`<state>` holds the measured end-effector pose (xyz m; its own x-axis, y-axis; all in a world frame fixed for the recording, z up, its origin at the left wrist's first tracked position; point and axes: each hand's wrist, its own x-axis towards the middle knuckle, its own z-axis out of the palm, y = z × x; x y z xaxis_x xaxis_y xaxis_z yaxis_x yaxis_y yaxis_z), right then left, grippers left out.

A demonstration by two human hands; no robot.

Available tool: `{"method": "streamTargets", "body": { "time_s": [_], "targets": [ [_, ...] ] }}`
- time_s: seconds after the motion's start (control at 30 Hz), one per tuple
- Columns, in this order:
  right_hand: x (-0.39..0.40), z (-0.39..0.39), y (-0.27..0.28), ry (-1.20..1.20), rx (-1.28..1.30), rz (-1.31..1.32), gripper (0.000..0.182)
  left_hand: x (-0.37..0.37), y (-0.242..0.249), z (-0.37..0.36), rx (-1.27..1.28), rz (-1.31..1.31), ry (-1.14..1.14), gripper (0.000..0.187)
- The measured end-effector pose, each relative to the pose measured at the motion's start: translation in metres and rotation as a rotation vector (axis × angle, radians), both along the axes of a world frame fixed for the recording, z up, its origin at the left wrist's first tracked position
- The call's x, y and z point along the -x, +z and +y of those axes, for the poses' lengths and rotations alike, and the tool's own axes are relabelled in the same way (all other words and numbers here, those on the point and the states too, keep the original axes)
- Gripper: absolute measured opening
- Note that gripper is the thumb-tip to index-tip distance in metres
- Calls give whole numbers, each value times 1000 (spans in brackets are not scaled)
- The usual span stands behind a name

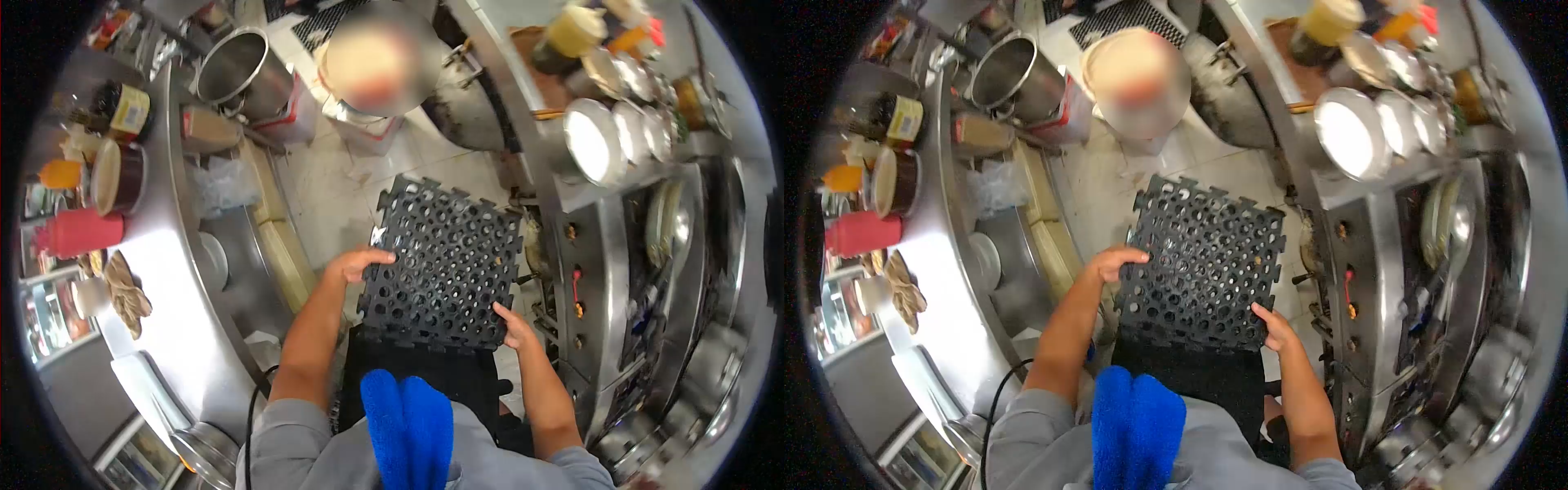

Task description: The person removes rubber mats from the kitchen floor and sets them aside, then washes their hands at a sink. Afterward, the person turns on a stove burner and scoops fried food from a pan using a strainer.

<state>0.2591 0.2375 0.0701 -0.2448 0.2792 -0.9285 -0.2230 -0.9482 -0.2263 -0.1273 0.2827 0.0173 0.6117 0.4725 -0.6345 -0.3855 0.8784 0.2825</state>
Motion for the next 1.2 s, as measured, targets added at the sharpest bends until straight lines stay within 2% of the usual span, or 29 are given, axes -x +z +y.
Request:
{"method": "streamTargets", "body": {
  "time_s": [0.07, 0.17, 0.23, 0.3, 0.37, 0.43, 0.47, 0.5, 0.57, 0.63, 0.73, 0.8, 0.9, 1.0, 1.07, 1.17, 1.2],
  "targets": [
    [7, 11, -31, -13, -7, 3, 56, 12, -19, 22, -32, 50, -34, 36],
    [18, 38, -73, -144, -133, 90, 56, 23, -46, 74, -109, 101, -99, 41],
    [39, 61, -79, -154, -145, 146, 55, 21, -35, 119, -154, 216, -143, 46],
    [39, 76, -96, -301, -291, 138, 53, 10, -43, 159, -270, 232, -129, 52],
    [32, 97, -112, -353, -331, 155, 52, 5, -6, 198, -375, 345, -109, 67],
    [39, 127, -108, -395, -406, 214, 52, -1, -1, 222, -497, 518, 49, 73],
    [36, 142, -112, -407, -428, 167, 49, -4, -28, 235, -576, 560, 154, 71],
    [23, 154, -126, -458, -441, 133, 48, -1, -22, 238, -687, 716, 171, 63],
    [27, 188, -118, -451, -570, 39, 46, 4, -18, 232, -656, 784, 331, 53],
    [29, 220, -112, -497, -574, 26, 42, 12, -21, 210, -596, 837, 356, 46],
    [13, 262, -134, -454, -646, 162, 44, 17, -53, 156, -335, 774, 322, 43],
    [23, 289, -135, -683, -694, -125, 45, 12, -83, 110, -164, 743, 322, 40],
    [8, 333, -158, -763, -707, -200, 45, -7, -122, 43, 44, 745, 283, 34],
    [-12, 353, -179, -749, -683, -174, 45, -27, -151, -12, 70, 794, 208, 32],
    [-25, 357, -190, -735, -672, -173, 45, -38, -165, -37, 46, 849, 40, 32],
    [-38, 356, -200, -718, -650, -176, 46, -43, -195, -72, -24, 915, -90, 31],
    [-40, 356, -204, -715, -642, -175, 46, -43, -185, -66, 18, 921, -118, 32]
  ]
}}
